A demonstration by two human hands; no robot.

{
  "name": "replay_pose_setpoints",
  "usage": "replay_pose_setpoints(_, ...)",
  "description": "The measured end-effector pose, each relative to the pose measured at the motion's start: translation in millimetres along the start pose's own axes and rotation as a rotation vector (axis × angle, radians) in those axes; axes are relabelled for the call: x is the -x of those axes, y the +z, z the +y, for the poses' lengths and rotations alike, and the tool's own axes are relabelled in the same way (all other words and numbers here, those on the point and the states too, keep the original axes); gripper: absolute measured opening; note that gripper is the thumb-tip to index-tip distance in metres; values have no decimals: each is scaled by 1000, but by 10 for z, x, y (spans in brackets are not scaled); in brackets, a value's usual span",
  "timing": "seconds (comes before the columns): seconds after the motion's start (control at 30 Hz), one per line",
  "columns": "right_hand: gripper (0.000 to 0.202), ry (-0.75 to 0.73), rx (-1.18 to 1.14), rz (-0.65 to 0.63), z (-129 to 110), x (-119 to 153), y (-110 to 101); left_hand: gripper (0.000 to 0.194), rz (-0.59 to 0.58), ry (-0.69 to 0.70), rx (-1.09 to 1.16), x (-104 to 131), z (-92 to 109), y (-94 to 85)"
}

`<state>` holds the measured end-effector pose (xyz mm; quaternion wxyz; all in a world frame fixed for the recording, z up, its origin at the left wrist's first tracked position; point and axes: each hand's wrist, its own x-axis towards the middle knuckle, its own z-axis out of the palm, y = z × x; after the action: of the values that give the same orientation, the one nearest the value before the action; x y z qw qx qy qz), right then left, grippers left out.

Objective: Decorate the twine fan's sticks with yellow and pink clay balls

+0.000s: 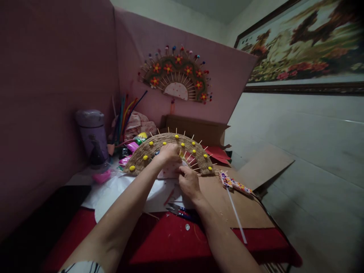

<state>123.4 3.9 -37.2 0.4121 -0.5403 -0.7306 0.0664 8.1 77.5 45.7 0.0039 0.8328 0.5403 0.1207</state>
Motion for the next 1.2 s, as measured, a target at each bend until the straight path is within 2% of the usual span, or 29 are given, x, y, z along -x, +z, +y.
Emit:
replay_pose_setpoints(0.17, 27, 39, 75, 10, -50, -6, -11, 29, 16, 2, -15, 3, 21, -2)
replay_pose_setpoints(0.3, 25, 5, 154, 34, -76, 7, -15, 28, 10, 15, -15, -2, 26, 3)
replay_pose_setpoints(0.5, 25, -28, 149, 93, -67, 18, -24, 27, 7, 10, -6, 7, 32, -10)
replay_pose_setpoints(0.77, 21, -17, 140, 99, -81, 29, -27, 29, 44, -29, -16, 29, -21, -75)
replay_pose_setpoints(1.0, 23, -30, 94, 94, -83, 30, -33, 30, 2, -50, 78, 25, -126, -201)
replay_pose_setpoints(1.2, 21, -15, 142, 106, -66, 27, -22, 30, -45, -10, 33, 33, -63, -156)
